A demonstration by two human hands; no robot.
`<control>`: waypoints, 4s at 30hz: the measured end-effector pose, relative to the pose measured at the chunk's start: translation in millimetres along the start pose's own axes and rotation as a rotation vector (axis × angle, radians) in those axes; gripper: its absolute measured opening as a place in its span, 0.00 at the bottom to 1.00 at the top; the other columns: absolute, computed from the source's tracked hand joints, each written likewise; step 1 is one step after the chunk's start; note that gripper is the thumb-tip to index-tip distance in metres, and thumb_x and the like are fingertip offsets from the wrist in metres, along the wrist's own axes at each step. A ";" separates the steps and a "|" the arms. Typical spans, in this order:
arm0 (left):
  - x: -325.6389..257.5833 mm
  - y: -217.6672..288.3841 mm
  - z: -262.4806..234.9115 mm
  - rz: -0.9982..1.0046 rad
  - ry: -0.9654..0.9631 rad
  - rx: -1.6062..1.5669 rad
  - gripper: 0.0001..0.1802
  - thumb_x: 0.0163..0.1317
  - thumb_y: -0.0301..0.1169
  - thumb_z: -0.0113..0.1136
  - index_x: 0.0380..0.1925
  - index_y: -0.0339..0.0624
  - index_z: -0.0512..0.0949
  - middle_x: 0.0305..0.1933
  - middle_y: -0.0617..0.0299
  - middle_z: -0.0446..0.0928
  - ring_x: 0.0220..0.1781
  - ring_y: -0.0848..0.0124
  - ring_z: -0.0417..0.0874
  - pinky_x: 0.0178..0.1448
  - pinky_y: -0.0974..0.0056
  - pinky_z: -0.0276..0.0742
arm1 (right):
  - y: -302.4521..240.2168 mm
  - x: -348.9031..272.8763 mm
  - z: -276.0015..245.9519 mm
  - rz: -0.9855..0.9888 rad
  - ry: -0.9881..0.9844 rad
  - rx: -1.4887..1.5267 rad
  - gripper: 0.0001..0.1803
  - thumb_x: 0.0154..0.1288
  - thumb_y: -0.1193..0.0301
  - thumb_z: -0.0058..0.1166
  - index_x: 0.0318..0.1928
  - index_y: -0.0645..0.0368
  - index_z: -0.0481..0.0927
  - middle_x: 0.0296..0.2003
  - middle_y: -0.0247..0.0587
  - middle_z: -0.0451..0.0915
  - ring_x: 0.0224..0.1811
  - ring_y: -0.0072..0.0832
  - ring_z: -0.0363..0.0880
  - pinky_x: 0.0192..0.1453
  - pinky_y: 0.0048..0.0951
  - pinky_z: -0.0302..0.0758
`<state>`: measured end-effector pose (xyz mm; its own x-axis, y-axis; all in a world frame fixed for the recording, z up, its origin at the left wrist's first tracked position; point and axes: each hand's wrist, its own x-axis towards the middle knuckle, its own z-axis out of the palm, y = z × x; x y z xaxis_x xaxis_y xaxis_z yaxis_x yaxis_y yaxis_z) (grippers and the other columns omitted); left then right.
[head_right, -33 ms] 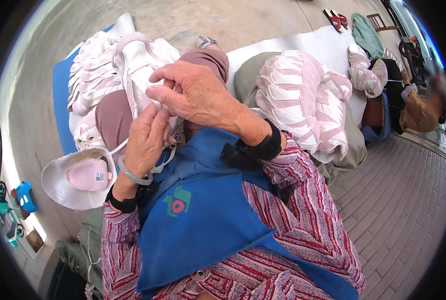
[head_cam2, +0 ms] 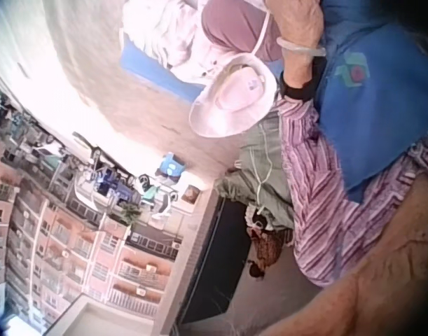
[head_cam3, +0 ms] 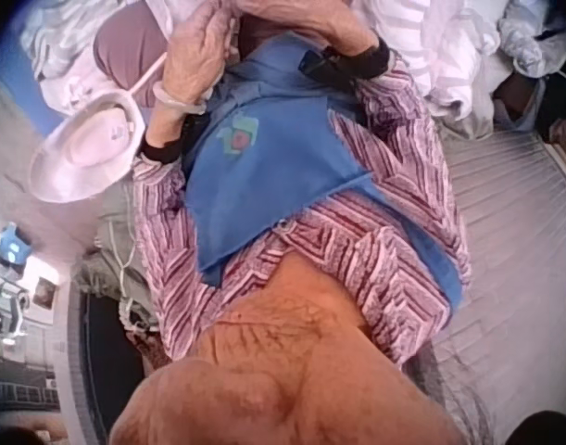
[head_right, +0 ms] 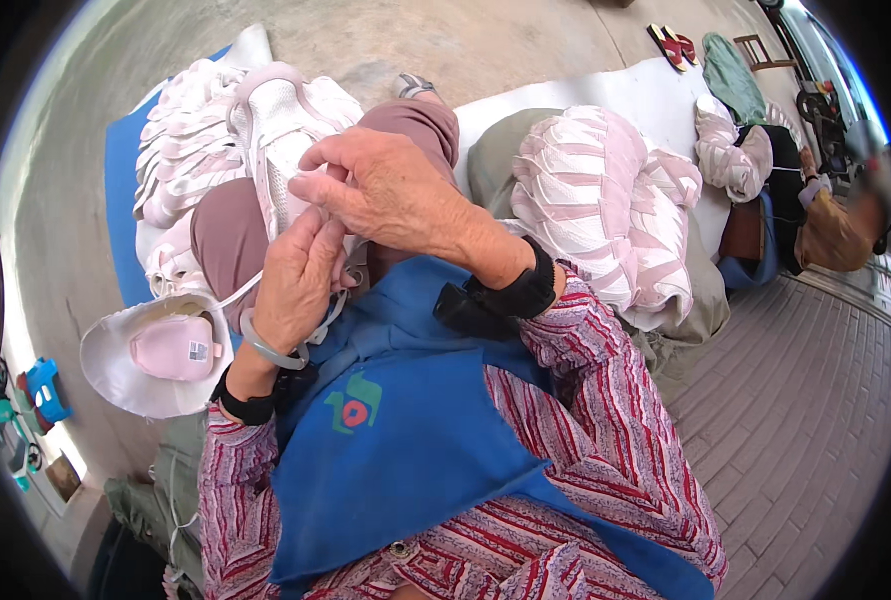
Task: The recorder is lacing several pairs of white athletic shoes while sitting in a workspace.
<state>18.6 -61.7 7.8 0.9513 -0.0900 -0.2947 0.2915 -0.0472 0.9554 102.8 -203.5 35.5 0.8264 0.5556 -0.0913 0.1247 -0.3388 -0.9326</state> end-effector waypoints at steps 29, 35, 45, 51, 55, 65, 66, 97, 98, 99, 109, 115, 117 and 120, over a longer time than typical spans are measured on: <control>-7.2 13.1 -21.1 -0.258 -0.316 -0.574 0.22 0.72 0.44 0.42 0.30 0.36 0.73 0.13 0.76 0.54 0.11 0.85 0.54 0.13 0.75 0.64 | 10.8 16.1 35.4 0.221 -0.084 0.502 0.15 0.69 0.64 0.51 0.43 0.66 0.79 0.30 0.34 0.80 0.29 0.16 0.76 0.32 0.18 0.73; -14.6 24.5 -28.2 -0.177 -0.189 -0.056 0.27 0.74 0.46 0.36 0.37 0.32 0.76 0.17 0.68 0.65 0.16 0.79 0.67 0.22 0.74 0.70 | 16.1 18.5 24.9 0.302 -0.140 0.689 0.10 0.68 0.71 0.51 0.43 0.66 0.76 0.31 0.37 0.79 0.30 0.19 0.77 0.34 0.20 0.77; -48.9 22.2 -74.4 0.186 0.136 -0.812 0.19 0.75 0.37 0.35 0.24 0.43 0.65 0.17 0.68 0.60 0.20 0.76 0.63 0.35 0.68 0.71 | 38.6 14.2 -46.4 0.358 0.190 0.572 0.12 0.64 0.68 0.55 0.36 0.66 0.80 0.20 0.28 0.71 0.14 0.12 0.62 0.14 0.16 0.58; -121.7 24.4 -163.3 0.424 0.148 -0.993 0.12 0.71 0.29 0.46 0.26 0.40 0.67 0.21 0.66 0.64 0.24 0.75 0.67 0.42 0.65 0.72 | 90.4 25.5 -51.3 0.359 0.363 0.414 0.10 0.64 0.67 0.56 0.33 0.61 0.81 0.16 0.20 0.62 0.14 0.10 0.53 0.15 0.16 0.48; -165.8 22.1 -203.0 0.623 0.577 -1.019 0.05 0.65 0.26 0.52 0.30 0.36 0.71 0.37 0.56 0.68 0.50 0.61 0.70 0.68 0.46 0.58 | 111.4 34.7 -66.2 0.237 0.481 0.179 0.10 0.61 0.66 0.59 0.35 0.61 0.81 0.17 0.22 0.63 0.15 0.10 0.55 0.15 0.16 0.49; -299.9 -4.1 -289.5 1.159 0.989 -0.943 0.07 0.64 0.27 0.50 0.37 0.34 0.70 0.36 0.55 0.69 0.47 0.56 0.72 0.71 0.40 0.53 | 166.8 47.9 -87.7 0.221 0.641 -0.079 0.11 0.60 0.66 0.59 0.34 0.63 0.82 0.17 0.23 0.66 0.16 0.13 0.61 0.18 0.20 0.58; -272.2 13.9 -256.0 1.159 1.225 -0.944 0.08 0.66 0.27 0.47 0.40 0.32 0.69 0.32 0.56 0.69 0.35 0.60 0.70 0.59 0.51 0.67 | 168.0 46.7 -93.1 0.170 0.681 -0.166 0.11 0.61 0.66 0.58 0.34 0.64 0.82 0.17 0.23 0.66 0.17 0.14 0.64 0.19 0.21 0.62; 41.8 -4.6 -87.8 0.075 0.261 0.639 0.20 0.67 0.45 0.53 0.36 0.35 0.74 0.25 0.61 0.75 0.28 0.74 0.72 0.36 0.67 0.69 | 45.9 -17.8 -2.9 -0.356 0.027 -0.932 0.09 0.59 0.71 0.54 0.39 0.59 0.73 0.38 0.41 0.71 0.36 0.38 0.78 0.34 0.35 0.77; 41.9 -3.8 -87.9 0.082 0.263 0.645 0.21 0.66 0.45 0.55 0.34 0.34 0.74 0.24 0.63 0.74 0.27 0.75 0.71 0.34 0.68 0.68 | 44.6 -16.2 -2.0 -0.359 0.024 -0.930 0.09 0.59 0.71 0.54 0.39 0.59 0.73 0.38 0.41 0.71 0.36 0.38 0.78 0.34 0.35 0.77; 41.3 -3.1 -88.3 0.091 0.266 0.651 0.21 0.65 0.45 0.57 0.33 0.34 0.74 0.23 0.65 0.73 0.26 0.77 0.70 0.33 0.69 0.68 | 43.4 -14.0 -2.1 -0.374 0.046 -0.915 0.09 0.60 0.70 0.53 0.38 0.60 0.73 0.37 0.43 0.72 0.36 0.39 0.78 0.34 0.36 0.77; 32.7 8.2 -76.0 -0.143 0.231 0.191 0.14 0.67 0.43 0.56 0.32 0.44 0.75 0.19 0.77 0.63 0.18 0.87 0.56 0.18 0.77 0.48 | 40.1 1.8 14.1 -0.262 0.161 -0.727 0.13 0.60 0.66 0.55 0.34 0.65 0.71 0.17 0.51 0.74 0.23 0.48 0.78 0.28 0.42 0.74; 27.9 -4.5 -88.9 -0.065 0.225 0.316 0.15 0.68 0.40 0.55 0.35 0.37 0.76 0.27 0.75 0.70 0.28 0.85 0.62 0.31 0.77 0.59 | 23.7 -3.0 23.6 -0.352 0.074 -0.678 0.09 0.59 0.71 0.52 0.31 0.64 0.68 0.15 0.51 0.74 0.21 0.46 0.79 0.24 0.42 0.74; 23.8 12.3 -80.3 -0.131 0.229 0.188 0.16 0.68 0.42 0.54 0.38 0.37 0.77 0.28 0.75 0.71 0.28 0.85 0.62 0.32 0.77 0.59 | 15.6 -4.5 22.8 -0.334 0.079 -0.709 0.09 0.58 0.72 0.52 0.31 0.64 0.67 0.15 0.50 0.74 0.21 0.46 0.79 0.24 0.42 0.74; 24.3 6.5 -85.3 -0.102 0.192 0.206 0.18 0.68 0.42 0.55 0.40 0.36 0.78 0.29 0.75 0.71 0.28 0.86 0.62 0.31 0.77 0.59 | 19.4 0.6 21.2 -0.397 0.098 -0.701 0.09 0.58 0.73 0.52 0.32 0.64 0.67 0.15 0.48 0.74 0.20 0.45 0.78 0.23 0.41 0.73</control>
<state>52.1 20.7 8.4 0.9255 0.1147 -0.3610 0.3786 -0.2489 0.8915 94.1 -193.6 10.0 0.6888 0.6760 0.2617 0.7066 -0.5456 -0.4505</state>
